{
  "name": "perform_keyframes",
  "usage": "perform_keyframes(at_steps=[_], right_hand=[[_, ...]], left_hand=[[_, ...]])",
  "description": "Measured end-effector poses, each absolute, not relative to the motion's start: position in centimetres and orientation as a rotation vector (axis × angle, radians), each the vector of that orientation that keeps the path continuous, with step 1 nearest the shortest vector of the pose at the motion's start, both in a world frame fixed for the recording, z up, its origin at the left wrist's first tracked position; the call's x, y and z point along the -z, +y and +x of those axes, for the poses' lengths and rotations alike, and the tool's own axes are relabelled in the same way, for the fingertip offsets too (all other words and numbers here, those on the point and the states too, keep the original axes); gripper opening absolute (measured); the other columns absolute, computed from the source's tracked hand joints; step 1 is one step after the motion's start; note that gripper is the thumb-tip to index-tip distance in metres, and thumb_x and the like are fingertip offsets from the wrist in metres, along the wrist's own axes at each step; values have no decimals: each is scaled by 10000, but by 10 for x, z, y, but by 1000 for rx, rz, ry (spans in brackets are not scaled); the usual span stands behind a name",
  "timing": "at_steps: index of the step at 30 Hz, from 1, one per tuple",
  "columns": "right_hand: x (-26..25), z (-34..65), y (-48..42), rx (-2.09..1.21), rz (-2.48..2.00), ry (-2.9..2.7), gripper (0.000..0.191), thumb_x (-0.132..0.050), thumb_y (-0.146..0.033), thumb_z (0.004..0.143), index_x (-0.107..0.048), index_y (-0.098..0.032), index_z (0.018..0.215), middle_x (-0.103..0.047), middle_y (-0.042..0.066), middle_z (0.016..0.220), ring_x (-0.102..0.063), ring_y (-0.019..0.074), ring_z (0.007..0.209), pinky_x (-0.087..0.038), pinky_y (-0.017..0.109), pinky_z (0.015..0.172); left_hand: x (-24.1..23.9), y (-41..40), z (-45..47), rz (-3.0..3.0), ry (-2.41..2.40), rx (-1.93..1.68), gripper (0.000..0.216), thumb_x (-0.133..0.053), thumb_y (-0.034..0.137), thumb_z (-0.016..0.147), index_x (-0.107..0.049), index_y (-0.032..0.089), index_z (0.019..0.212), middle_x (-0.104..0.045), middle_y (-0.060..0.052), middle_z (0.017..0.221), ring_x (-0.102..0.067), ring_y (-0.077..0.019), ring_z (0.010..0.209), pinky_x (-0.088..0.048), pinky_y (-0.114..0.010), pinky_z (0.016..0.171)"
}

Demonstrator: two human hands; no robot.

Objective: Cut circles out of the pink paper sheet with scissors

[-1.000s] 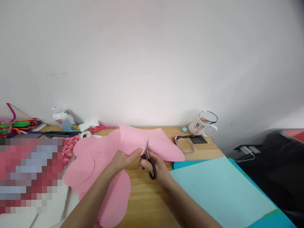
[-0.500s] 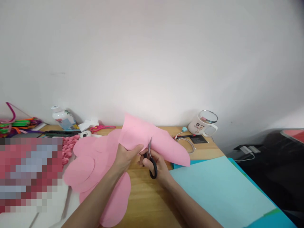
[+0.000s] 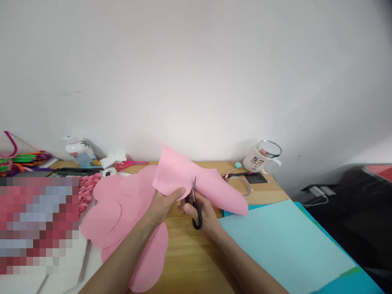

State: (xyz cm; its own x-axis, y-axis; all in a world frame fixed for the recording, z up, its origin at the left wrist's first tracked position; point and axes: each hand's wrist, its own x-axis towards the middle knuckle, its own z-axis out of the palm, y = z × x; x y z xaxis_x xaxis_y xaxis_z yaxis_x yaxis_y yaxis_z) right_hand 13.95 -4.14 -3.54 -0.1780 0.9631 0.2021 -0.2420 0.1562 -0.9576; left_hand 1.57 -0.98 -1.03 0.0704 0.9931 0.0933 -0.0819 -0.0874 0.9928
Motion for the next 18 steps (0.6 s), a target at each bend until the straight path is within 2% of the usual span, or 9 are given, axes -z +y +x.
perform_keyframes(at_steps=[5,9,18], right_hand=[[43,141,-41,-1326,-799,-1257,360,-716,-461,646,-507,-181,732,-420,-27,668,-352,118,583,-305,246,536],[44,141,-40,-1338,-785,-1264,361,-722,-451,647,-502,-179,734,-434,-23,685,-365,114,585,-303,242,533],[42,143,-39,-1349,-800,-1274,399,-750,-462,601,-492,-181,719,-456,-21,673,-389,123,598,-326,242,548]], left_hand=[[14,-9,14,1206,935,-1150,167,-646,314,687,-599,158,650,-618,-28,573,-627,-209,696,-532,-331,669],[16,-8,14,1210,896,-1140,181,-639,321,703,-609,157,631,-614,-21,561,-605,-178,613,-517,-319,657],[17,-8,13,1137,849,-1193,132,-684,273,680,-637,150,669,-637,-18,619,-574,-153,565,-490,-307,624]])
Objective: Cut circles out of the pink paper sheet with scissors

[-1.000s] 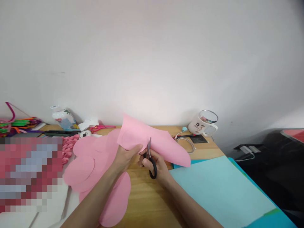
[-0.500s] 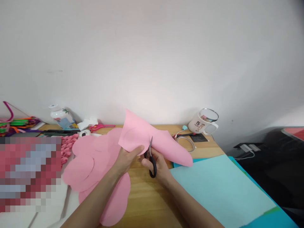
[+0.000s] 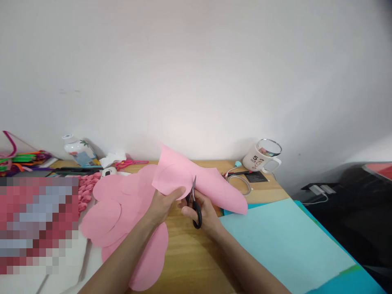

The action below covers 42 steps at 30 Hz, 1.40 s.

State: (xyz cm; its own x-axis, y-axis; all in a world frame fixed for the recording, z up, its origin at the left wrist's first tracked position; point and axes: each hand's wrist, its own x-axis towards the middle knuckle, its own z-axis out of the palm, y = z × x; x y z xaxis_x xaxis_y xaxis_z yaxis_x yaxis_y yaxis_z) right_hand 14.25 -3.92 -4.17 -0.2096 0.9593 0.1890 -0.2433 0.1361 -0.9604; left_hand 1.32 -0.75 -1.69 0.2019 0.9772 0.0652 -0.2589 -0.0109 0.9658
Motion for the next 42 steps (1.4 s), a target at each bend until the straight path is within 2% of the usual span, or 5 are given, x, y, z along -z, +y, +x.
perform_keyframes(at_steps=[9,14,19,29,42], right_hand=[[44,142,-40,-1338,-762,-1286,366,-728,-453,638,-507,-175,727,-436,-21,676,-373,116,590,-320,242,537],[49,142,-39,-1316,-809,-1289,372,-693,-494,658,-521,-175,738,-421,-22,653,-365,117,580,-336,241,520],[49,143,-40,-1295,-846,-1292,376,-662,-520,674,-551,-172,765,-433,-15,652,-374,120,573,-359,250,536],[39,143,-41,-1307,-834,-1287,302,-677,-440,695,-546,-171,734,-428,-21,668,-353,116,582,-347,257,582],[37,143,-42,-1272,-910,-1284,355,-668,-498,674,-574,-167,761,-451,-17,634,-414,127,575,-389,262,574]], left_hand=[[20,-7,14,1100,875,-1194,141,-693,260,678,-646,161,766,-668,-31,737,-609,-190,753,-484,-310,717],[21,-7,14,1115,850,-1174,129,-684,271,681,-630,157,659,-619,-21,568,-611,-207,740,-487,-317,691],[18,-8,15,1100,879,-1174,134,-687,265,677,-622,154,643,-614,-16,580,-608,-207,759,-493,-307,674],[21,-9,14,1053,874,-1195,121,-699,259,676,-658,160,732,-673,-41,847,-598,-195,863,-490,-299,761],[17,-9,14,1074,867,-1172,140,-693,270,668,-622,149,664,-655,-33,701,-605,-206,794,-491,-302,706]])
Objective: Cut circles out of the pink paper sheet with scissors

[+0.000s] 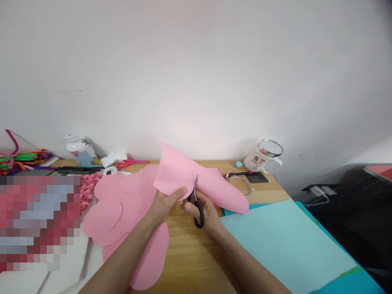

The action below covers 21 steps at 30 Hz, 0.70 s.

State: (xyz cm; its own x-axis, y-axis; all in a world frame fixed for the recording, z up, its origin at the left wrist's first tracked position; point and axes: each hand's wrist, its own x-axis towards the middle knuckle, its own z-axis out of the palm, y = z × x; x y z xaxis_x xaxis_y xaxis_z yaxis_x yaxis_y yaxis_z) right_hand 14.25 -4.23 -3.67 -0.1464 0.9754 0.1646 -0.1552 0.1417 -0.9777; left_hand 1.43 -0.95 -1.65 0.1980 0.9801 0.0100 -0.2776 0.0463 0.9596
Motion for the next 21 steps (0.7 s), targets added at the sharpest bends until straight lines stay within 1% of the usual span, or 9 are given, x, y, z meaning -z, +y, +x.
perform_keyframes(at_steps=[3,8,12,18,21], right_hand=[[39,143,-42,-1278,-917,-1279,374,-667,-513,668,-582,-169,784,-465,-8,641,-432,137,586,-395,264,566],[39,142,-41,-1312,-868,-1247,365,-692,-495,653,-568,-172,768,-463,-5,658,-428,143,609,-391,268,580],[38,142,-42,-1321,-843,-1249,333,-692,-466,671,-569,-173,769,-462,-10,659,-424,141,616,-377,267,593],[38,142,-42,-1324,-818,-1248,307,-691,-446,680,-556,-175,728,-454,-24,632,-411,132,599,-357,263,590],[37,142,-42,-1315,-821,-1263,314,-680,-456,686,-542,-175,703,-459,-22,622,-411,132,594,-357,267,593]], left_hand=[[17,-10,14,1086,870,-1153,164,-691,278,675,-598,158,612,-640,-23,668,-604,-196,761,-495,-298,687],[19,-10,13,1133,920,-1168,180,-692,303,672,-597,164,608,-616,-15,611,-613,-211,752,-505,-313,675],[19,-10,12,1134,934,-1154,185,-691,308,672,-596,165,601,-597,-9,565,-616,-219,755,-509,-317,671],[18,-10,12,1138,912,-1150,187,-686,290,678,-601,163,570,-660,-51,698,-616,-219,786,-511,-316,684],[18,-10,12,1122,910,-1175,137,-693,282,673,-630,161,665,-672,-48,779,-612,-209,808,-509,-311,717]])
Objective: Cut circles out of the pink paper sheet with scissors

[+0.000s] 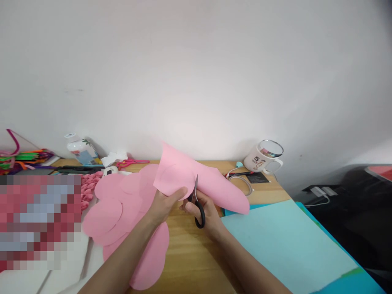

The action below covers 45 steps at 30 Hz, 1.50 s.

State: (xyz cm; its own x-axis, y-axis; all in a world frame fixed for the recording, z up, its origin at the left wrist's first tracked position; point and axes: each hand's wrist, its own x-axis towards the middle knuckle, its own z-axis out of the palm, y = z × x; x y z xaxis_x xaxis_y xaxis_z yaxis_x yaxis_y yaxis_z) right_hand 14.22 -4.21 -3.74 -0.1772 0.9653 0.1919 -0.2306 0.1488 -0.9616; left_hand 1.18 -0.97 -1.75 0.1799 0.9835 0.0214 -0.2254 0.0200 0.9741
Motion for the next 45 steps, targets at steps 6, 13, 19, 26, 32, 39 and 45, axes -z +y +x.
perform_keyframes(at_steps=[6,13,19,26,32,39,45], right_hand=[[38,142,-41,-1304,-833,-1268,311,-662,-459,701,-529,-179,688,-451,-19,619,-386,128,579,-335,268,570],[39,142,-42,-1306,-836,-1267,302,-661,-451,702,-529,-180,685,-441,-22,610,-401,134,595,-345,271,577],[40,141,-43,-1302,-853,-1252,288,-670,-424,698,-523,-177,676,-443,-25,605,-410,129,583,-341,265,566],[41,142,-43,-1256,-894,-1267,259,-674,-395,695,-539,-175,678,-467,-30,593,-421,123,558,-355,260,559],[41,143,-41,-1253,-904,-1280,270,-672,-407,682,-528,-180,663,-451,-32,581,-412,122,549,-322,256,538],[41,142,-42,-1263,-888,-1269,246,-671,-364,690,-514,-178,650,-430,-41,564,-385,111,531,-290,250,518],[44,142,-41,-1283,-894,-1245,212,-674,-330,687,-528,-178,664,-420,-51,545,-378,100,499,-302,245,504]], left_hand=[[16,-10,12,1111,839,-1163,121,-681,257,681,-627,158,639,-647,-36,647,-618,-214,762,-512,-315,691],[19,-9,11,1118,812,-1157,117,-671,250,697,-626,161,636,-627,-25,595,-620,-213,745,-506,-319,697],[19,-8,10,1049,821,-1190,143,-705,242,668,-644,157,765,-676,-44,859,-603,-194,813,-495,-305,734],[17,-8,10,1076,811,-1183,162,-705,259,668,-652,153,779,-679,-55,859,-595,-206,854,-478,-318,779],[14,-8,9,1069,800,-1173,170,-711,268,653,-658,157,770,-694,-59,831,-606,-212,842,-478,-322,774],[11,-8,10,1051,770,-1155,139,-708,255,656,-647,151,725,-686,-54,824,-608,-204,820,-491,-312,746],[9,-8,10,1107,750,-1133,144,-689,280,677,-628,154,639,-622,-28,600,-608,-203,714,-515,-326,667]])
